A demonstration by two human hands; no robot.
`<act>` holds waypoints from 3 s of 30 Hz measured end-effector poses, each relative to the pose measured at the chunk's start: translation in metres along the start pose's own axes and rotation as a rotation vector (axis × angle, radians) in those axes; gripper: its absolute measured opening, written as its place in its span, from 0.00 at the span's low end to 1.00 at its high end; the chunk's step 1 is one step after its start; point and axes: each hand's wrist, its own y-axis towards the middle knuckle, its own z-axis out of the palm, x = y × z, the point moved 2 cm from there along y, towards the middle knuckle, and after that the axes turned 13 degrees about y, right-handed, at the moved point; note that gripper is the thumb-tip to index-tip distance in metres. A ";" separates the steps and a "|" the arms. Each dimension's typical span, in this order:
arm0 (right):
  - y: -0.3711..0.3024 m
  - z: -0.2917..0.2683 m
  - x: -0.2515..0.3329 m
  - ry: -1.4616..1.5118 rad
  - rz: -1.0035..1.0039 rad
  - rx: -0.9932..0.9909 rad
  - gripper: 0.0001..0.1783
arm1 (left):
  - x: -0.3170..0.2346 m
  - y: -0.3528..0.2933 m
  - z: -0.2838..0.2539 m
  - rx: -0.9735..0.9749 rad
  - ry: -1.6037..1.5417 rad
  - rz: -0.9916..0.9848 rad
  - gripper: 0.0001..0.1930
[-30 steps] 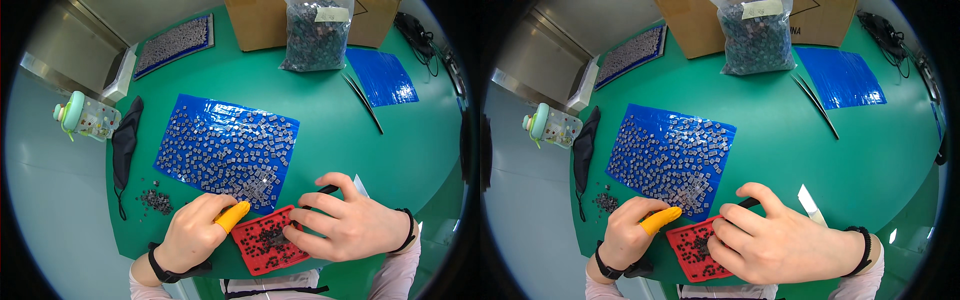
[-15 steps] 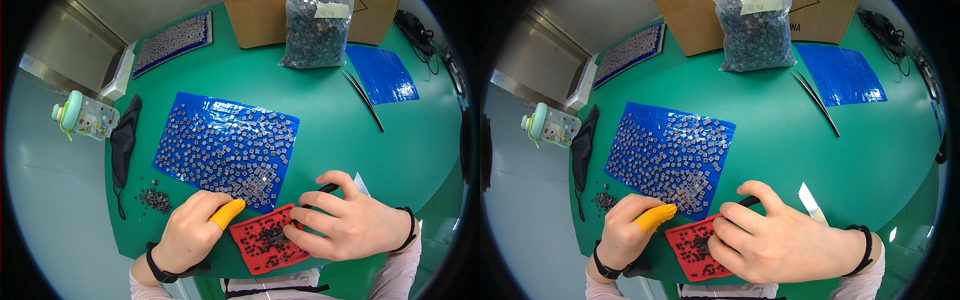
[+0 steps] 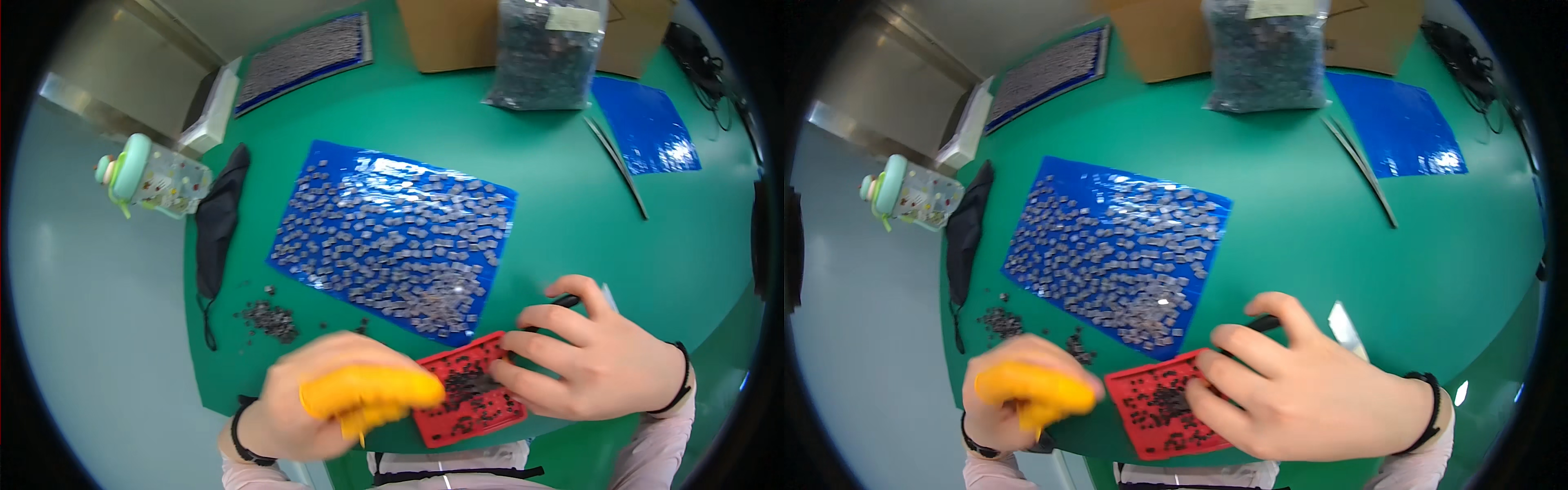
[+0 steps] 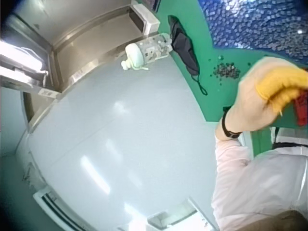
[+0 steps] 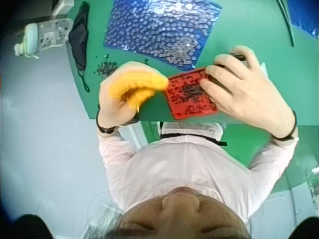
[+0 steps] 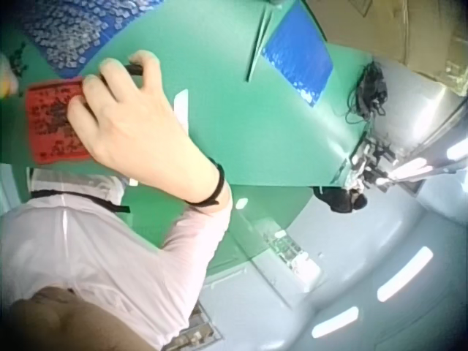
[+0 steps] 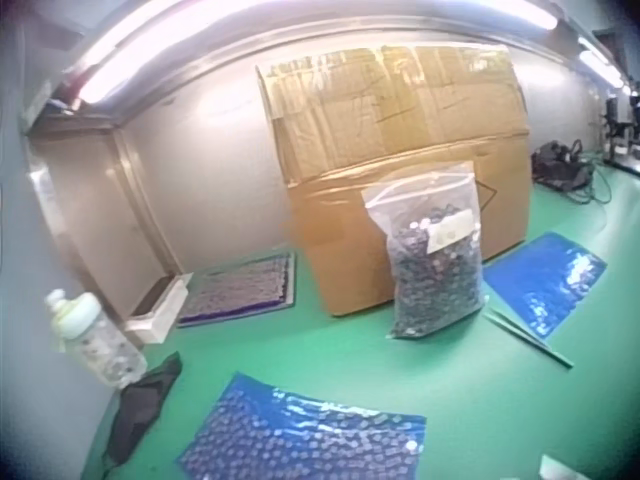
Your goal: The person uses pliers to pick up small black components from a red tray and places them onto a blue sheet. The person repeatedly picks up individual components and arranges them in rows on the sheet.
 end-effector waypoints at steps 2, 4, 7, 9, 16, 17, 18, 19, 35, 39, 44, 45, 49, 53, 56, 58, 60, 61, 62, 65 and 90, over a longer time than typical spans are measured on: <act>0.003 0.002 0.001 -0.007 -0.004 -0.024 0.12 | -0.002 -0.010 0.003 0.024 -0.503 -0.053 0.05; 0.002 0.005 0.004 -0.022 0.024 -0.022 0.17 | -0.013 -0.022 0.007 0.094 -0.835 -0.017 0.06; 0.000 0.004 0.003 -0.029 0.056 -0.003 0.21 | -0.031 -0.030 0.025 0.244 -1.169 0.092 0.08; -0.003 0.005 0.001 -0.030 0.058 -0.008 0.21 | -0.040 -0.030 0.033 0.295 -1.284 0.131 0.09; -0.005 0.003 -0.001 -0.064 0.083 0.015 0.19 | -0.038 -0.035 0.031 0.303 -1.378 0.174 0.13; -0.003 0.005 -0.003 -0.061 0.076 0.016 0.18 | -0.037 -0.035 0.032 0.293 -1.376 0.175 0.13; -0.004 0.005 -0.002 -0.066 0.083 0.020 0.18 | -0.036 -0.036 0.033 0.292 -1.391 0.178 0.14; -0.005 0.006 -0.001 -0.070 0.093 0.025 0.17 | -0.035 -0.037 0.033 0.294 -1.401 0.182 0.14; 0.000 0.004 0.005 -0.096 0.120 0.021 0.17 | -0.033 -0.040 0.035 0.392 -1.483 0.215 0.20; -0.002 0.004 0.004 -0.094 0.125 0.016 0.17 | -0.031 -0.038 0.033 0.363 -1.486 0.219 0.19; -0.002 0.004 0.004 -0.094 0.121 0.029 0.17 | -0.031 -0.040 0.031 0.349 -1.476 0.208 0.18; -0.002 0.004 0.004 -0.097 0.121 0.032 0.17 | -0.031 -0.041 0.030 0.348 -1.472 0.212 0.18; -0.003 0.003 0.003 -0.102 0.121 0.040 0.17 | -0.029 -0.040 0.030 0.334 -1.470 0.205 0.18; -0.003 0.003 0.003 -0.103 0.126 0.034 0.17 | -0.029 -0.040 0.029 0.322 -1.456 0.202 0.17; -0.005 0.003 0.004 -0.102 0.152 0.043 0.17 | -0.028 -0.039 0.029 0.320 -1.456 0.199 0.16; -0.006 0.003 0.003 -0.102 0.157 0.047 0.17 | -0.028 -0.040 0.028 0.310 -1.444 0.203 0.16; -0.006 0.003 0.002 -0.102 0.155 0.046 0.17 | -0.029 -0.040 0.029 0.306 -1.434 0.197 0.16; -0.006 0.004 0.002 -0.100 0.156 0.044 0.17 | -0.028 -0.040 0.029 0.310 -1.426 0.190 0.16; -0.007 0.004 0.002 -0.098 0.156 0.041 0.17 | -0.029 -0.040 0.029 0.307 -1.416 0.188 0.16; -0.005 0.003 0.002 -0.108 0.137 0.035 0.17 | -0.029 -0.041 0.030 0.304 -1.407 0.185 0.15; -0.004 0.004 0.000 -0.106 0.123 0.040 0.17 | -0.025 -0.038 0.027 0.240 -1.349 0.152 0.12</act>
